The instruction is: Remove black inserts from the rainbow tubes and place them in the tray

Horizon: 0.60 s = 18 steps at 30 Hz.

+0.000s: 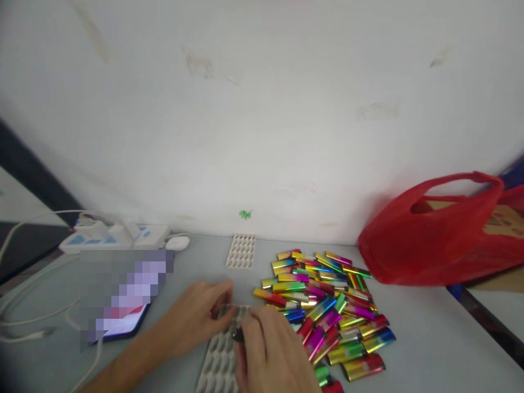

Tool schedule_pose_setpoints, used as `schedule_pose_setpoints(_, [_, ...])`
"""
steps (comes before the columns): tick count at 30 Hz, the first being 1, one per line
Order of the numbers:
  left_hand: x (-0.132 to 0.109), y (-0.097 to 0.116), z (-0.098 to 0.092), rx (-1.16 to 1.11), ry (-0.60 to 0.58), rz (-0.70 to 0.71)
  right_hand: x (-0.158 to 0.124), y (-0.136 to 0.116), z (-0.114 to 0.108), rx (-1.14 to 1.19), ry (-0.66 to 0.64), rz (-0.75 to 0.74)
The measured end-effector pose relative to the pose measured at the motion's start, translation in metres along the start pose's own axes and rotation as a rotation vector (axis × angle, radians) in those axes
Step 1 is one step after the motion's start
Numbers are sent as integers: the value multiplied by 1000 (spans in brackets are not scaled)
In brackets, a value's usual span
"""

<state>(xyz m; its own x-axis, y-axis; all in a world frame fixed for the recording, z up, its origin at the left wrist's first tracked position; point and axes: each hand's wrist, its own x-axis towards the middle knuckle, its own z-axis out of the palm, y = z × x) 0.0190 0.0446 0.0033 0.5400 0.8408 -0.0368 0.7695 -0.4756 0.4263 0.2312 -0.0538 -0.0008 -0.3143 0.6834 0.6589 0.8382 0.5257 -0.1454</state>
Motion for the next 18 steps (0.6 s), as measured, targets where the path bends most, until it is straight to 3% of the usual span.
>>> schedule_pose_setpoints(4, [0, 1, -1, -1, -5, -15, 13, -3, 11, 422, -1, 276])
schedule_pose_setpoints(10, [1, 2, 0, -14, -6, -22, -2, -12, 26, 1070, -128, 743])
schedule_pose_setpoints(12, [1, 0, 1, -27, -10, -17, -7, -16, 32, 1171, -157, 785])
schedule_pose_setpoints(18, [2, -5, 4, -129, -31, 34, -14, -22, 36, 1333, -255, 667])
